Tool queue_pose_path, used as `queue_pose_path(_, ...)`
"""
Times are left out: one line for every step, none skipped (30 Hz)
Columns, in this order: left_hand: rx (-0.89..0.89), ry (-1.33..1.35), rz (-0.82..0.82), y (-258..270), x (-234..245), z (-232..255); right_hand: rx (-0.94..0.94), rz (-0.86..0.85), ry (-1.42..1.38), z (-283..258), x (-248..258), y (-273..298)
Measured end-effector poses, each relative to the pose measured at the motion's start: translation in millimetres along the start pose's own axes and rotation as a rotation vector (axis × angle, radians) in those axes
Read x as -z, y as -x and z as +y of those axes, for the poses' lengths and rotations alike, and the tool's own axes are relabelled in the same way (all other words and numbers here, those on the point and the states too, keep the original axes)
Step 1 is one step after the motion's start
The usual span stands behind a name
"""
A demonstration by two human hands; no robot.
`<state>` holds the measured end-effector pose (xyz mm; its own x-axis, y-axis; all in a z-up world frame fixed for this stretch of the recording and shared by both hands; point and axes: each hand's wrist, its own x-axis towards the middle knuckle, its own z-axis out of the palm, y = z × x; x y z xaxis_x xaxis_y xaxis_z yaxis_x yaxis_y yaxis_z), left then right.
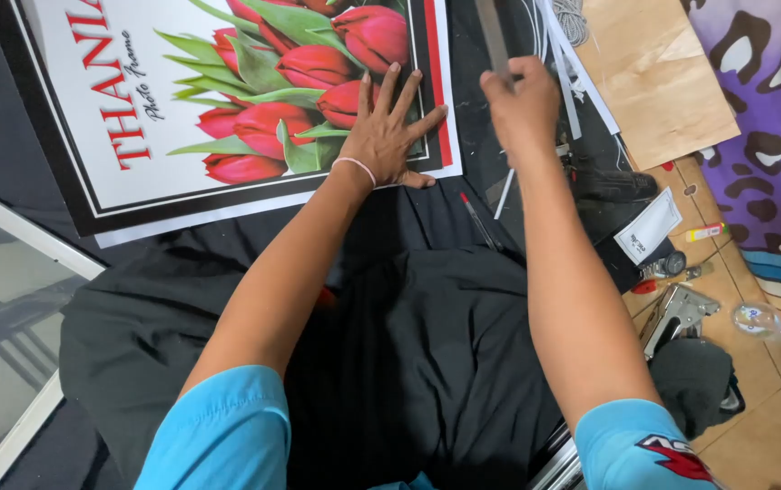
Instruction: A person is framing a picture of tulips, using a ruler to align it and a utility knife to trim the edges.
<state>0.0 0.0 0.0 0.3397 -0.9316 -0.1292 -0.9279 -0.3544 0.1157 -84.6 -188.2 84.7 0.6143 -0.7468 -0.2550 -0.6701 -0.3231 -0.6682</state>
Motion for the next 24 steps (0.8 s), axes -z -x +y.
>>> queue_pose_path(-0.002,-0.002,0.001,-0.3,0.6,-0.8,0.000,0.003,-0.002,7.0,-10.1,2.1)
queue_pose_path(0.000,0.022,0.019,-0.6,1.0,-1.6,0.021,-0.019,0.020,14.0,-20.5,4.2)
queue_pose_path(0.002,0.051,0.034,0.3,0.3,-0.9,0.040,-0.043,0.043,22.3,-30.8,7.7)
queue_pose_path(-0.001,0.053,0.033,0.5,-5.3,-3.4,0.037,-0.041,0.045,35.3,-46.0,7.6)
queue_pose_path(-0.009,0.105,0.126,-0.1,-10.4,-5.9,0.148,-0.022,0.105,48.5,-60.8,7.3)
queue_pose_path(-0.016,0.157,0.218,-0.8,-15.6,-8.4,0.258,-0.003,0.165,61.8,-75.6,6.8)
queue_pose_path(-0.020,0.158,0.215,-0.7,-16.8,-9.7,0.253,-0.002,0.164,57.4,-76.0,11.5)
queue_pose_path(-0.033,0.201,0.240,-0.3,-17.9,-11.5,0.314,-0.048,0.224,52.5,-76.7,16.2)
queue_pose_path(-0.043,0.243,0.268,-1.1,-18.2,-14.8,0.379,-0.095,0.284,46.0,-77.5,19.0)
queue_pose_path(-0.044,0.242,0.267,-1.4,-15.5,-16.2,0.378,-0.095,0.283,47.4,-75.7,16.1)
queue_pose_path(-0.050,0.236,0.283,-1.6,-13.0,-17.4,0.372,-0.064,0.273,48.7,-73.9,13.2)
queue_pose_path(-0.055,0.231,0.299,-1.7,-10.5,-18.7,0.366,-0.033,0.264,49.9,-72.0,10.2)
queue_pose_path(-0.057,0.229,0.300,-6.2,-11.3,-20.1,0.366,-0.031,0.263,48.9,-66.3,8.8)
queue_pose_path(-0.056,0.163,0.322,-11.2,-12.1,-21.5,0.326,-0.057,0.265,47.9,-60.3,7.0)
queue_pose_path(-0.057,0.097,0.341,-15.8,-12.9,-22.2,0.283,-0.085,0.266,47.5,-54.1,6.0)
queue_pose_path(-0.059,0.097,0.340,-16.3,-4.5,-22.6,0.281,-0.084,0.265,52.8,-47.0,4.0)
queue_pose_path(-0.058,0.033,0.340,-17.1,3.0,-24.6,0.316,-0.143,0.212,58.2,-41.7,1.6)
queue_pose_path(-0.057,-0.032,0.339,-18.2,9.9,-26.9,0.350,-0.201,0.159,63.8,-36.9,-1.1)
queue_pose_path(-0.059,-0.025,0.324,-17.7,8.7,-27.0,0.338,-0.211,0.156,63.0,-26.9,4.0)
queue_pose_path(-0.064,-0.028,0.303,-17.1,7.9,-27.1,0.358,-0.300,0.231,61.8,-16.7,8.9)
queue_pose_path(-0.066,-0.042,0.301,-23.5,10.7,-31.8,0.395,-0.376,0.307,56.1,-4.9,5.4)
queue_pose_path(-0.065,-0.047,0.304,-19.3,8.3,-31.6,0.400,-0.374,0.306,61.8,3.3,11.3)
queue_pose_path(-0.062,-0.006,0.326,-18.5,6.9,-30.8,0.467,-0.499,0.603,67.4,14.2,15.3)
queue_pose_path(-0.060,0.035,0.348,-17.8,4.5,-29.9,0.523,-0.619,0.904,73.7,24.6,19.2)
